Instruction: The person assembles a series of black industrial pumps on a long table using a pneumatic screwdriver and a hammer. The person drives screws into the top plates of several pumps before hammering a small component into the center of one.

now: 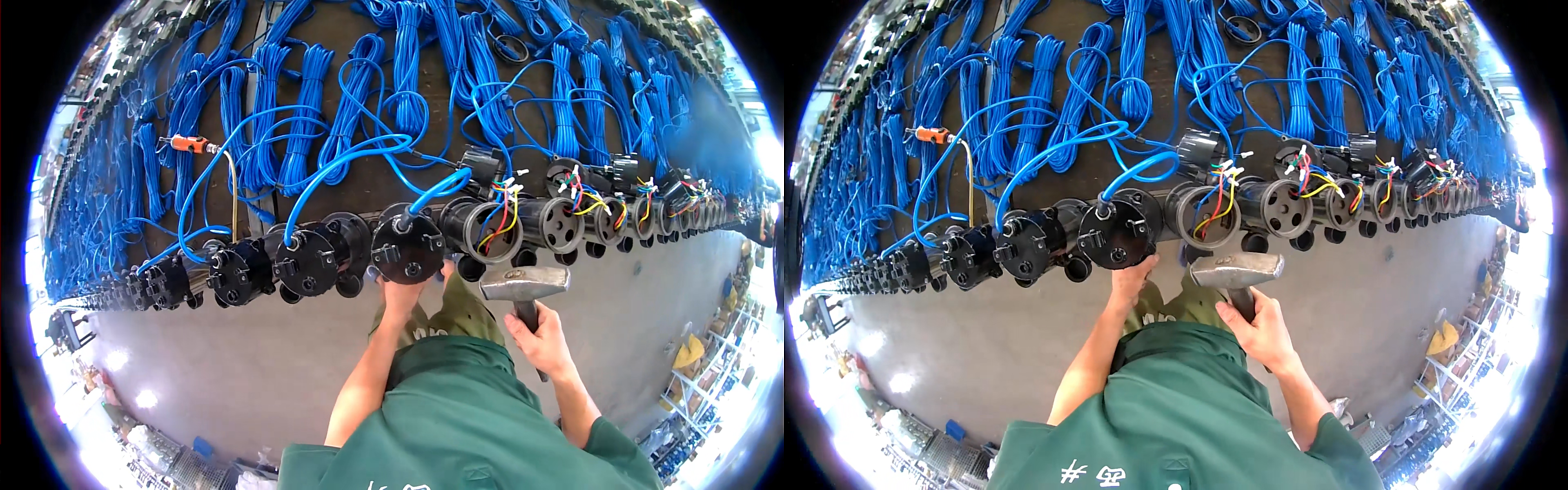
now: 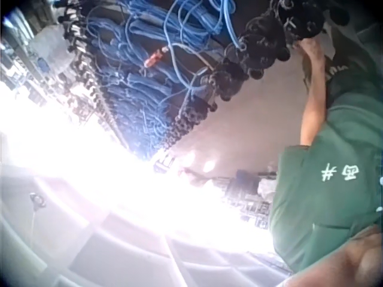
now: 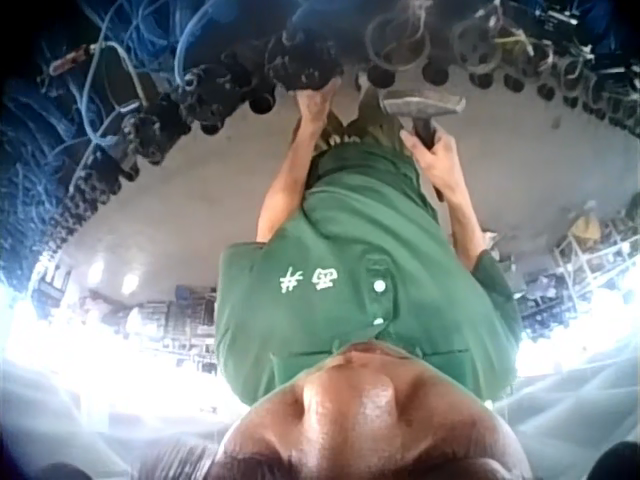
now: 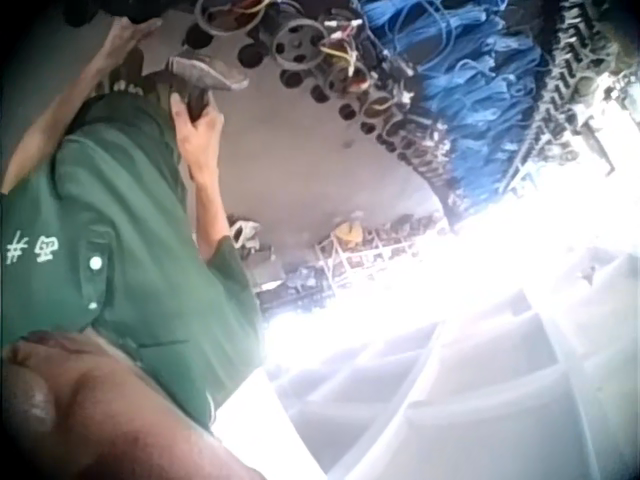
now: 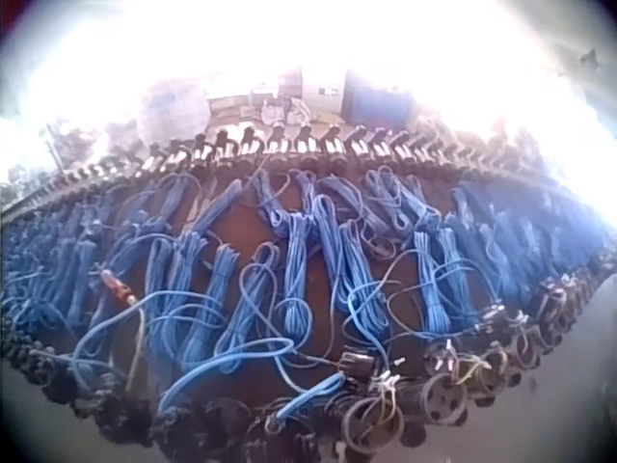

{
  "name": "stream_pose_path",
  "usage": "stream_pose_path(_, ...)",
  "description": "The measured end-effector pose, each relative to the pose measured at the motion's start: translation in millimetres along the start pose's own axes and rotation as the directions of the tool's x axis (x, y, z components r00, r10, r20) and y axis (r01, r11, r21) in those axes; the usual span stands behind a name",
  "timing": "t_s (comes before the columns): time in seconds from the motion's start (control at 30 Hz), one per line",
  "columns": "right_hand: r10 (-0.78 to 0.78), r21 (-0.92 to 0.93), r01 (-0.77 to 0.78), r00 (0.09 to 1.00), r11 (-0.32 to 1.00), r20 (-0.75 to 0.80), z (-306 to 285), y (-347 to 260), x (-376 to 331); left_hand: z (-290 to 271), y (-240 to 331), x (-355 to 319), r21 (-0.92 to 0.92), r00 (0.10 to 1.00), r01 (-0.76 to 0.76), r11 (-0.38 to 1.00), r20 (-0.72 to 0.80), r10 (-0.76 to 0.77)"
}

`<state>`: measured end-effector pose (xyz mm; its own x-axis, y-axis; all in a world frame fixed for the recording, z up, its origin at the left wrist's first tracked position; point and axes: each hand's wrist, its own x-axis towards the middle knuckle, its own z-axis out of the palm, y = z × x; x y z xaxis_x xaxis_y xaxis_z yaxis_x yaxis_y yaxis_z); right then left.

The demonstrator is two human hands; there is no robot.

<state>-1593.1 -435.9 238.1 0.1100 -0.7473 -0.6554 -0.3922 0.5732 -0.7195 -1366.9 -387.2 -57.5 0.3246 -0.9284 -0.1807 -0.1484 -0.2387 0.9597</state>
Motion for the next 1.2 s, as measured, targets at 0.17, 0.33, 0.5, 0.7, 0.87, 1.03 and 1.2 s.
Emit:
stream_pose_path(0.17, 0.063, -0.062, -0.063, 0.998, 0.996, 0.009, 0, 4, -2, -2, 8, -4, -0.168, 0.993, 0.11, 0.98, -0.029, -0.117)
stream_pose_path(0.33, 0.095, -0.041, -0.095, 0.995, 0.995, -0.006, 4, 10, -11, 1, 3, -10, -0.149, 0.984, 0.165, 0.975, -0.037, -0.173)
stream_pose_path(0.5, -0.063, -0.152, 0.056, 0.997, 0.987, -0.042, 13, 10, -12, 4, -10, -12, -0.089, 0.988, 0.151, 0.985, 0.013, -0.151)
stream_pose_path(0.7, -0.141, -0.132, 0.133, 0.989, 0.982, -0.05, 8, 1, -6, -9, 12, -7, 0.059, 0.989, 0.106, 0.993, 0.101, -0.111)
stream_pose_path(0.87, -0.224, 0.322, 0.229, 0.973, 0.919, -0.051, -1, -24, 3, -1, 14, -6, -0.134, 0.983, 0.176, 0.975, -0.017, -0.18)
stream_pose_path(1.03, 0.091, -0.008, -0.091, 0.995, 0.996, 0.05, 42, -7, 24, -6, -2, -8, -0.031, 0.997, 0.078, 0.996, 0.004, -0.078)
stream_pose_path(1.2, 0.009, 0.141, -0.008, 1.0, 0.99, -0.002, 6, -11, 17, -12, 45, 3, -0.224, 0.959, 0.284, 0.932, 0.074, -0.274)
